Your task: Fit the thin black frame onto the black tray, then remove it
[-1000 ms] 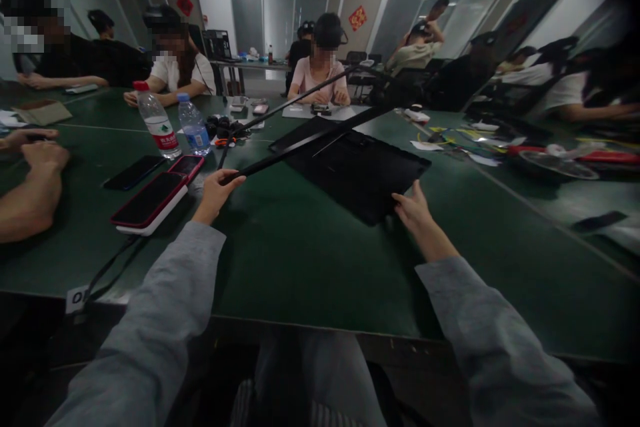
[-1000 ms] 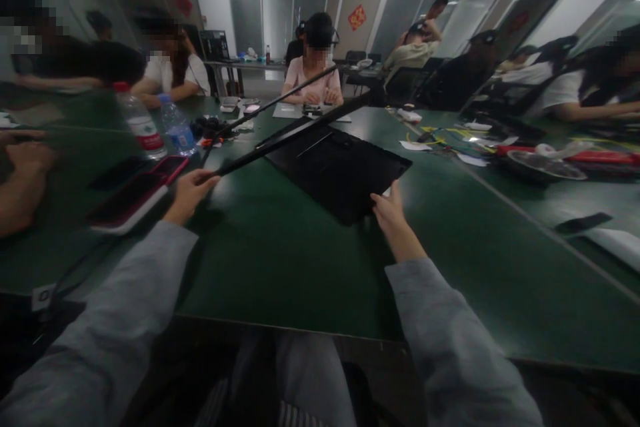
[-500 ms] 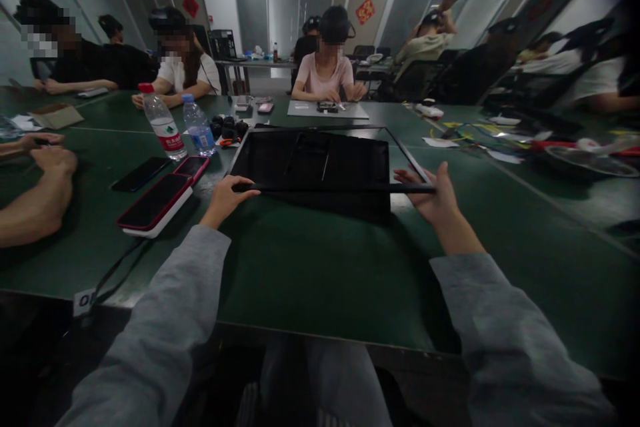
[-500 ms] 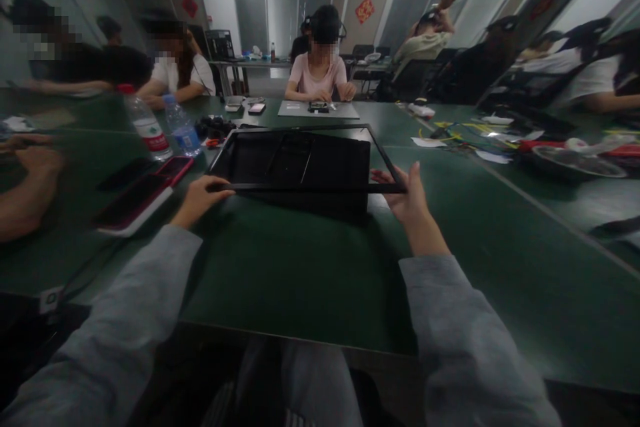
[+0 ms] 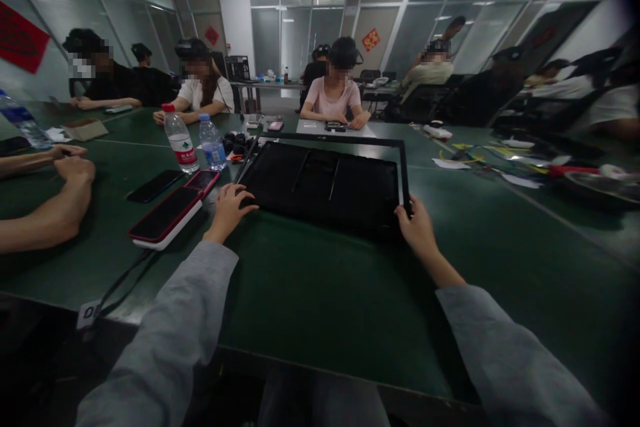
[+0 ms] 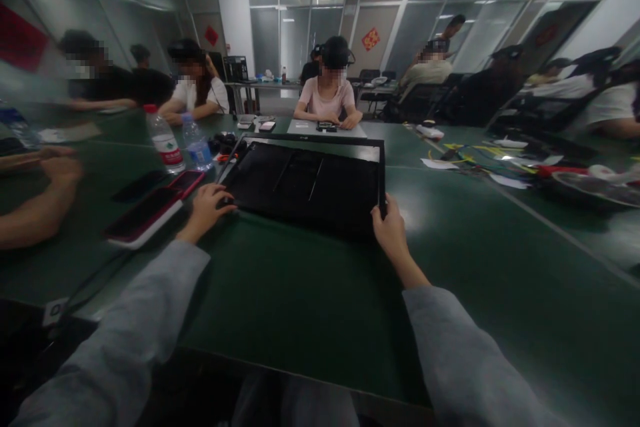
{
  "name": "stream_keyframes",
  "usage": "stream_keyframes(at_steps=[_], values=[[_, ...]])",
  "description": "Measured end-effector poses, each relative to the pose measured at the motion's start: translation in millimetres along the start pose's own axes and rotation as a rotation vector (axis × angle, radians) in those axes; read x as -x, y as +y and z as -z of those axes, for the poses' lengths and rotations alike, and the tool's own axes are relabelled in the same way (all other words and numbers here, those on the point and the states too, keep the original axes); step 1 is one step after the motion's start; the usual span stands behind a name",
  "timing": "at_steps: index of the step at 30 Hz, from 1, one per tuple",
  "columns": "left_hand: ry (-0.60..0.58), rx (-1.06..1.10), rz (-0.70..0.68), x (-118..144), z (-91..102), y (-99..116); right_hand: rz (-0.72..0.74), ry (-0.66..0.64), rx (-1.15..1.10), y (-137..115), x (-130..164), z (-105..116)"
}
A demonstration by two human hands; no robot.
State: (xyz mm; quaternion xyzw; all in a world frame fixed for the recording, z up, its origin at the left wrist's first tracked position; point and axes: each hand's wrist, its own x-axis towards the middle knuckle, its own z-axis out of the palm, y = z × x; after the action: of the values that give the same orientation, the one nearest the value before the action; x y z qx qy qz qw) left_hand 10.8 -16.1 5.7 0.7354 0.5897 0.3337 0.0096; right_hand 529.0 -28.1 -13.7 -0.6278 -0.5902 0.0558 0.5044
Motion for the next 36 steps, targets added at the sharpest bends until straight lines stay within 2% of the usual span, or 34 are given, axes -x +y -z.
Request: stream_keyframes(at_steps=[6,12,15,18,22,26,30,36], values=[[-0.038,-0.042,0.038,-2.9,-4.1,-0.8,-0.093,0.054,0.040,-11.9,15.2,-6.6],[-0.059,0.015,0.064,-7.3,-5.9,-2.1,-0.041,0.073,0.066,-32.0,19.6,-2.2],[-0.041,0.070,0.129,-8.8,-8.8,-6.2,-0.022,0.075,0.113,-34.2,20.1,-0.6],[-0.004,0.154,0.217,-10.7,-13.3,-13.1,-0.020,0.099,0.154,-29.1,20.5,-2.1],[0.038,0.270,0.239,-13.2,-17.4,-22.2,-0.056,0.137,0.198,-19.2,20.6,-7.1],[0.093,0.309,0.304,-13.0,-15.6,-24.6,-0.053,0.116,0.164,-9.3,17.4,-10.6],[0.142,0.225,0.366,-11.0,-10.1,-18.4,-0.045,0.078,0.162,5.9,7.9,-8.9],[0.065,0.000,0.442,-11.0,-2.3,-7.8,-0.029,0.047,0.147,22.4,-6.5,-1.6]])
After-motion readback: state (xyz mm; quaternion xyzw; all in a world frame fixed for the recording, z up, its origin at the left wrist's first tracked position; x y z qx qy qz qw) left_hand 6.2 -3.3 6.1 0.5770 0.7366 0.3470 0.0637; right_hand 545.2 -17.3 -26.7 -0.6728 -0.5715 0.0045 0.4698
